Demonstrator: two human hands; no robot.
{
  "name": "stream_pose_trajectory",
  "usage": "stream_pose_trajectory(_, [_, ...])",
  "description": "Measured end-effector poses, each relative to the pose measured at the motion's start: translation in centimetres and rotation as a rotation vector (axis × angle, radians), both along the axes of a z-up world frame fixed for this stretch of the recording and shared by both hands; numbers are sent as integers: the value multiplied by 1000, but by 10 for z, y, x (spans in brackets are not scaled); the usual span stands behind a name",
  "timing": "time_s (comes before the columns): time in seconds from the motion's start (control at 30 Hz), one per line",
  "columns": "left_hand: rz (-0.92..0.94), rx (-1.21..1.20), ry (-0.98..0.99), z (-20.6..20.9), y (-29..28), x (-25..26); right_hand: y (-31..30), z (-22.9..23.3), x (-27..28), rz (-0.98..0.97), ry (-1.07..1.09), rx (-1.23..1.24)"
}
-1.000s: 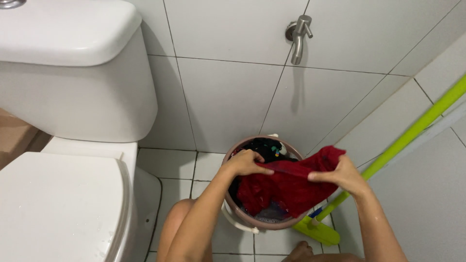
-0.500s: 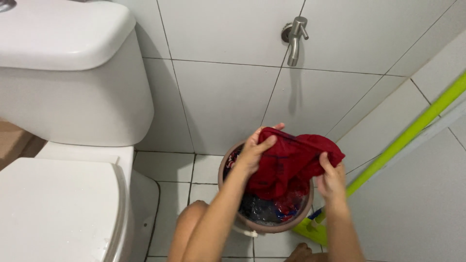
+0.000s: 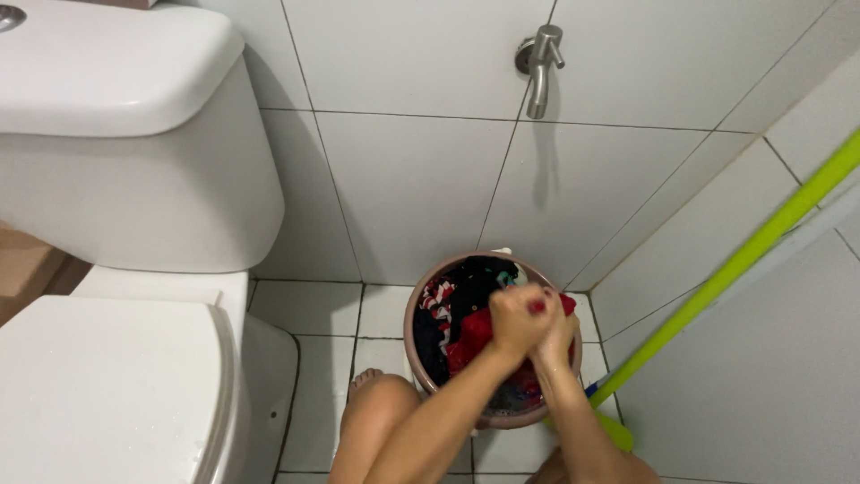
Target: The person washes clothes in a bucket of water by hand, repeatedly scrubbing, rubbing, and wringing out the garments.
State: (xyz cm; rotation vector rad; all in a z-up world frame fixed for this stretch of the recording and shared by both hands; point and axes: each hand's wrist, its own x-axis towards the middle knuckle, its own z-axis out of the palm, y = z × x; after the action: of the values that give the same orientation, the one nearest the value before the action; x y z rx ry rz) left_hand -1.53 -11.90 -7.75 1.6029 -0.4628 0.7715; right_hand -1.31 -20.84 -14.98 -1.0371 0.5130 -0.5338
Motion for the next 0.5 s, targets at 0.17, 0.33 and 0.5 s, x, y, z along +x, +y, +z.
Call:
stream_pose_trajectory(0.17, [-176, 39, 125, -17, 1, -17, -27, 32, -4, 78, 20, -66])
stream_pose_trajectory(0.33, [-146, 344, 173, 29, 59, 13, -56, 119, -28, 316, 39, -267])
stream_pose_trajectory(0.5, [-797, 300, 187, 126, 61, 18, -55, 181, -31, 604, -57, -479])
